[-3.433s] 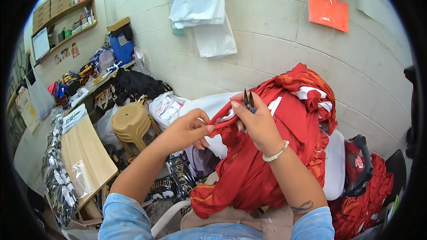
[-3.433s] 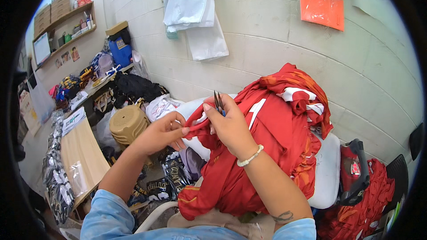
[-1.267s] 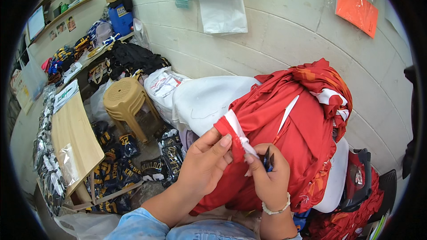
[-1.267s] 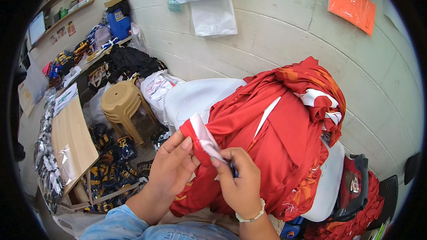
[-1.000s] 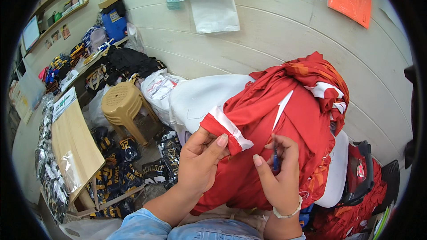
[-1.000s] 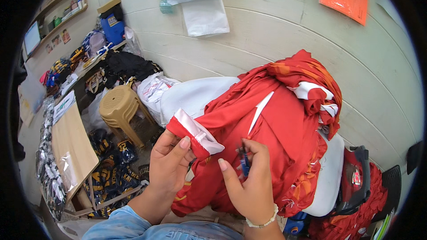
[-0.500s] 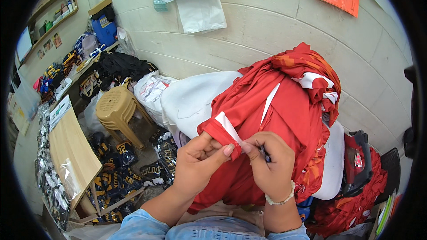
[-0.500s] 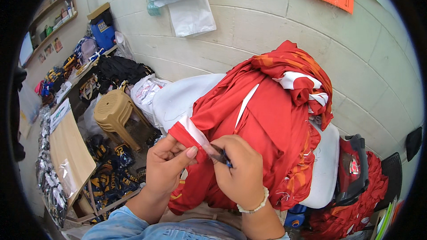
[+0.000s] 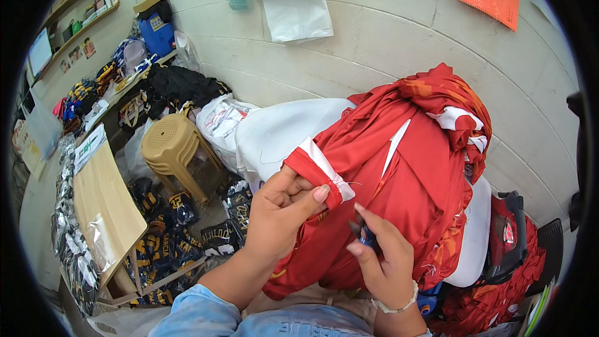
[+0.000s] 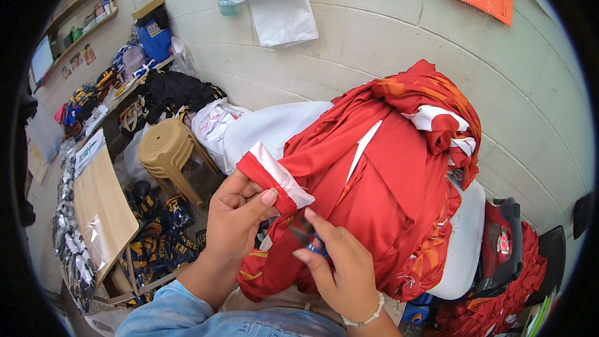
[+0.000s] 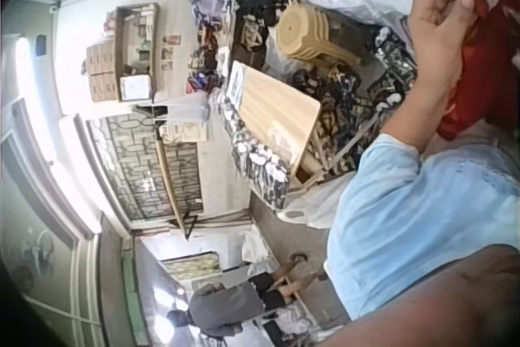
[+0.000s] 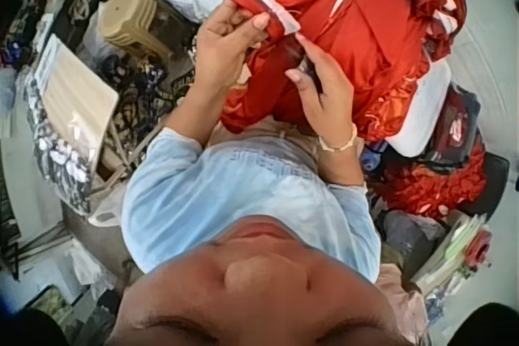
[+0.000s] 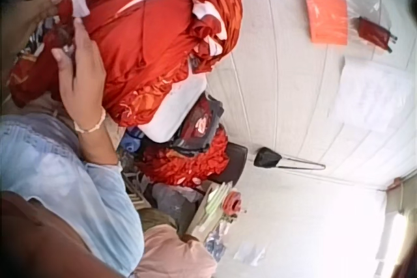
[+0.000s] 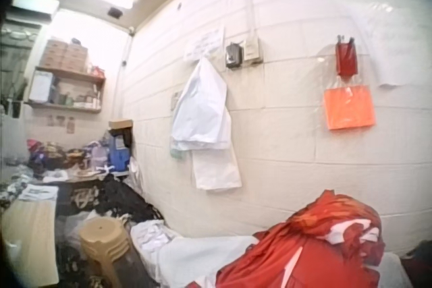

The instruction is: The person uses a small blue utility knife to cut along the white seam of a red fabric item. They hold the fabric taut with one hand while carefully guiding the blade with the other, occasionally adjusting the fabric's position.

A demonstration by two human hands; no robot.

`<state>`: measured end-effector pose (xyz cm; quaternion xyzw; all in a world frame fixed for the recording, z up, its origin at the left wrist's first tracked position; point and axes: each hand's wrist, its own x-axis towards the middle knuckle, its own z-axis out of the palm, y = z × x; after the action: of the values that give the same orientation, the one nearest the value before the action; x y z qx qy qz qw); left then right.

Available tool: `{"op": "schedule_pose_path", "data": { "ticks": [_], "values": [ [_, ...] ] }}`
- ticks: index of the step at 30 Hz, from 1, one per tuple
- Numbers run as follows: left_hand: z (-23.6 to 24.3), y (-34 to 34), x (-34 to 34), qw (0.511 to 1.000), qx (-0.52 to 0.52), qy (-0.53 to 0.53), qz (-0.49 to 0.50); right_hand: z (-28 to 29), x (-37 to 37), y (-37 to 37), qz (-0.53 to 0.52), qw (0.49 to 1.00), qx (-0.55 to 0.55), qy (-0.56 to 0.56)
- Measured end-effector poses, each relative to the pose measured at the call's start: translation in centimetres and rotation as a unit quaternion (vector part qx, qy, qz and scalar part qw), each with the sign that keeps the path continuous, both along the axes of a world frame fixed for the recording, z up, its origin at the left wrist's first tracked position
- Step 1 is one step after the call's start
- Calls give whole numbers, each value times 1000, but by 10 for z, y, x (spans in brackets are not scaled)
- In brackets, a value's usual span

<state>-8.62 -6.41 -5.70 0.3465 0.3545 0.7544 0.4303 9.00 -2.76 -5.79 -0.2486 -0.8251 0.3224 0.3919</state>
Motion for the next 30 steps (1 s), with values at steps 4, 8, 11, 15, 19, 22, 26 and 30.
{"op": "schedule_pose_path", "data": {
  "ticks": [4,8,11,15,19,22,26,30],
  "values": [
    [2,-1,0,1000,23,-15,-8,-8,-12,1,-57,994,-18,87],
    [0,-1,1,1000,29,-4,-11,-11,-19,3,-68,986,-35,146],
    [-3,-2,0,999,27,30,-7,-11,-23,6,-75,986,-20,150],
    [-5,-4,1,998,21,52,6,-7,-27,7,-71,986,6,151],
    [-3,-3,2,996,38,81,1,-3,-27,8,-76,987,43,134],
    [-1,-3,5,996,53,77,-6,-3,-27,10,-74,987,49,131],
    [0,-3,5,997,49,41,-30,-4,-27,11,-70,988,47,131],
    [-1,-1,4,998,46,28,-21,-5,-26,10,-70,989,22,127]
  ]
}}
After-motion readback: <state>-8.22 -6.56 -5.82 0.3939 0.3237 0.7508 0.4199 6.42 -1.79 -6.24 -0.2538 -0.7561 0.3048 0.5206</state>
